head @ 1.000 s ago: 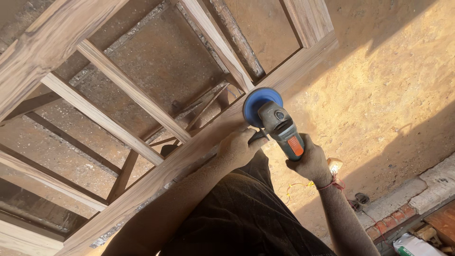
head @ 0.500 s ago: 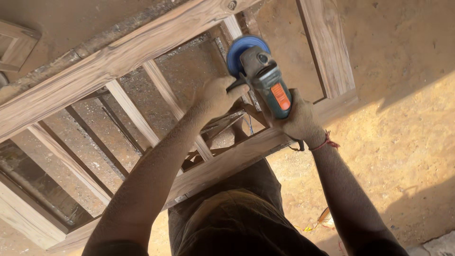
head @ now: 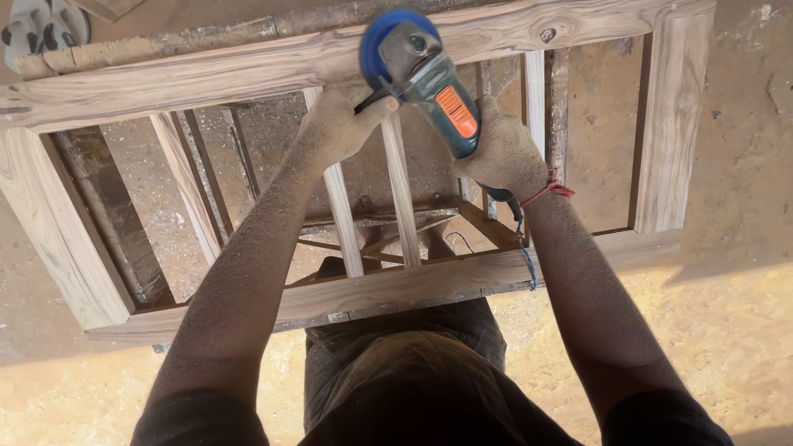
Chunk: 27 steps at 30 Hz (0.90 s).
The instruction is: The person uses an angle grinder with a sanding disc to smooth the surface of a wooden frame structure. They systematically move the tool along the top and side rails of the frame, generating sawdust as they work.
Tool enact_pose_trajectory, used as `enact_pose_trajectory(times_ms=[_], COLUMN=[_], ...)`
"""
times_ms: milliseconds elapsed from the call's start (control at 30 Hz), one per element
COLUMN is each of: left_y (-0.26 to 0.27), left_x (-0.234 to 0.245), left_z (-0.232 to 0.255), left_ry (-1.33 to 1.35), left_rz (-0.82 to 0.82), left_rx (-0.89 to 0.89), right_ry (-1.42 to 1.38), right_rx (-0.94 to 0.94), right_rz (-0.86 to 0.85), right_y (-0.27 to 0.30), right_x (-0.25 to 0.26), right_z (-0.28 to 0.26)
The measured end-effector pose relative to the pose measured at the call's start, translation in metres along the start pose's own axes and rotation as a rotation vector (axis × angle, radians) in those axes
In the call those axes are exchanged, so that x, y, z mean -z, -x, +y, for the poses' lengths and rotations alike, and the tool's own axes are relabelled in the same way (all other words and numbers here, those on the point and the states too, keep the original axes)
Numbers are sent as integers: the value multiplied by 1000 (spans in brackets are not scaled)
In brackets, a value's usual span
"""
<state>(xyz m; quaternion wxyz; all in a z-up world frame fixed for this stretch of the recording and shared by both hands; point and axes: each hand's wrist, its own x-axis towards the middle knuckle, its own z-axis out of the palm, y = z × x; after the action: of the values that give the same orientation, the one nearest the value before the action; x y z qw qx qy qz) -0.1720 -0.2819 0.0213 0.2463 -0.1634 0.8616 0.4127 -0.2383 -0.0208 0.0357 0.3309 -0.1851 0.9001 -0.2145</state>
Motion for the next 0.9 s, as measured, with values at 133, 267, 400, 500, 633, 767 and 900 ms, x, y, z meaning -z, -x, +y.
enact_pose_trajectory(times_ms=[133,267,400,500,633,767,900], left_y=[41,99,151,180,220,251,287], left_x=[-14,-52,-85,-112,-143,-170,-200], left_z=[-15,-28,-40,-47,-51,-51,-53], left_ry=[45,87,100,97,111,58,140], left_rz=[-102,-152,-197,-152,-123,-211,-122], left_rx=[210,216,249,196,152,224,163], right_ry=[53,57,66,-33,-1,5,19], right_rx=[-10,-95,-156,-215,-168,-188,-183], right_rz=[-66,-145,-198,-236,-175,-203,-213], right_y=[25,80,133,171,214,249,285], right_x=[-17,-48,-78,-96,-116,-136,-155], right_z=[-15,-14,-6,2,12,28,43])
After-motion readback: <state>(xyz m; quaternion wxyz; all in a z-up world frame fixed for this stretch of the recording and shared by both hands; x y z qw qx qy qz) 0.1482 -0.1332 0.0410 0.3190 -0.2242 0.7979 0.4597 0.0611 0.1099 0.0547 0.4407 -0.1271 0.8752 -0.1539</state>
